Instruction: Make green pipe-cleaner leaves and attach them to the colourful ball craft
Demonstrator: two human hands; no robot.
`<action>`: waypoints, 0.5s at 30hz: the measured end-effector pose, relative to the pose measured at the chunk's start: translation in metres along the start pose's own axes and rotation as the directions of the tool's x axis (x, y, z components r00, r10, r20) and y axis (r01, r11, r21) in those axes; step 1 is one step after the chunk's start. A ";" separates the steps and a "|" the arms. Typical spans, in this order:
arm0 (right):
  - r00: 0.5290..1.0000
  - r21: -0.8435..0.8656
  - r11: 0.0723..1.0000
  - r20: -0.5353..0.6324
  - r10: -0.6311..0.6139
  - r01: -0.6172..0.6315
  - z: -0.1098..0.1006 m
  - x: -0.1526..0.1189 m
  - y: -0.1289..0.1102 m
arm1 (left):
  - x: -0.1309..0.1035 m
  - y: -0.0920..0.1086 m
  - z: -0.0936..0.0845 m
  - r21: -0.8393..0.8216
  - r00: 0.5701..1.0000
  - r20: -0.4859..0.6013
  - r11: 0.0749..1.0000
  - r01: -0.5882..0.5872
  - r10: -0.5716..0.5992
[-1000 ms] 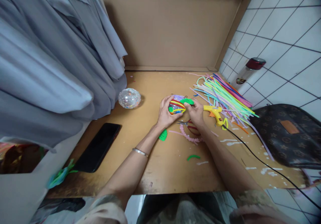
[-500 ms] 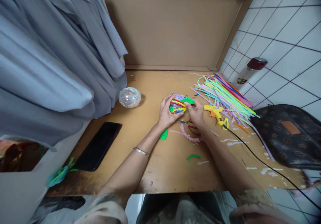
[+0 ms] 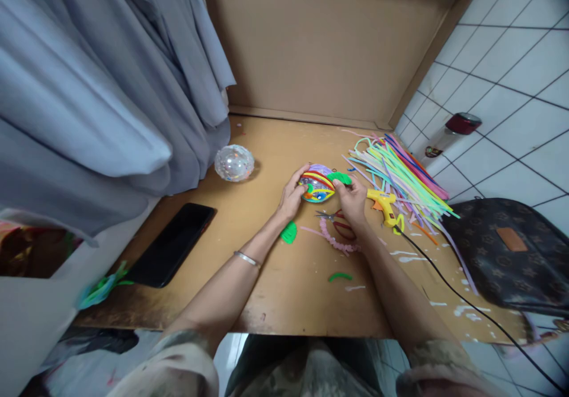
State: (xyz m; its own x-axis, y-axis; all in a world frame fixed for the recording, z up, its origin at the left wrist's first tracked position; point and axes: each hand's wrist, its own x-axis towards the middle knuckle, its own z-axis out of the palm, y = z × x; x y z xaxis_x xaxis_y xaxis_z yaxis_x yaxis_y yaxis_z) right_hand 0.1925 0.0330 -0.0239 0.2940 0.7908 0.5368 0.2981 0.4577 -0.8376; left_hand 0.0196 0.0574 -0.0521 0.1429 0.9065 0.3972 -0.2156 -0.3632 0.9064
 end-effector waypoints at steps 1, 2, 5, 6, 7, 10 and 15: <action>1.000 -0.005 1.000 0.001 -0.001 0.001 0.000 0.000 0.000 | 0.000 0.001 0.001 0.005 1.000 -0.008 1.000 0.001 -0.001; 1.000 -0.009 1.000 0.003 -0.002 0.002 0.000 0.000 -0.001 | 0.000 0.002 0.002 0.013 1.000 -0.018 1.000 0.000 0.000; 1.000 -0.015 1.000 0.010 -0.008 0.008 0.000 0.000 -0.001 | -0.002 0.005 0.003 0.050 0.999 -0.037 0.999 -0.004 0.006; 1.000 -0.018 1.000 0.012 -0.011 0.011 0.000 -0.001 -0.001 | -0.002 0.006 0.004 0.065 0.999 -0.037 0.998 -0.008 0.011; 1.000 -0.021 1.000 0.011 -0.014 0.014 0.000 -0.001 -0.002 | -0.003 0.006 0.004 0.079 0.999 -0.035 0.997 -0.015 0.018; 1.000 -0.021 1.000 0.014 -0.016 0.016 0.000 -0.002 -0.002 | -0.003 0.007 0.004 0.123 0.998 -0.025 0.991 -0.049 0.052; 1.000 -0.026 0.999 0.000 -0.025 0.025 0.000 -0.003 -0.004 | -0.005 0.009 0.006 0.203 0.996 -0.017 0.975 -0.087 0.092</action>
State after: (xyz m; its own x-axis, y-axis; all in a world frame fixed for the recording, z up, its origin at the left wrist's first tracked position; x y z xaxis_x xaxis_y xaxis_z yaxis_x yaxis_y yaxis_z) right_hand 0.1903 0.0291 -0.0217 0.2864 0.7790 0.5578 0.3289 0.4668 -0.8209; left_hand 0.0229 0.0485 -0.0444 0.1062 0.8726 0.4768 -0.0267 -0.4769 0.8786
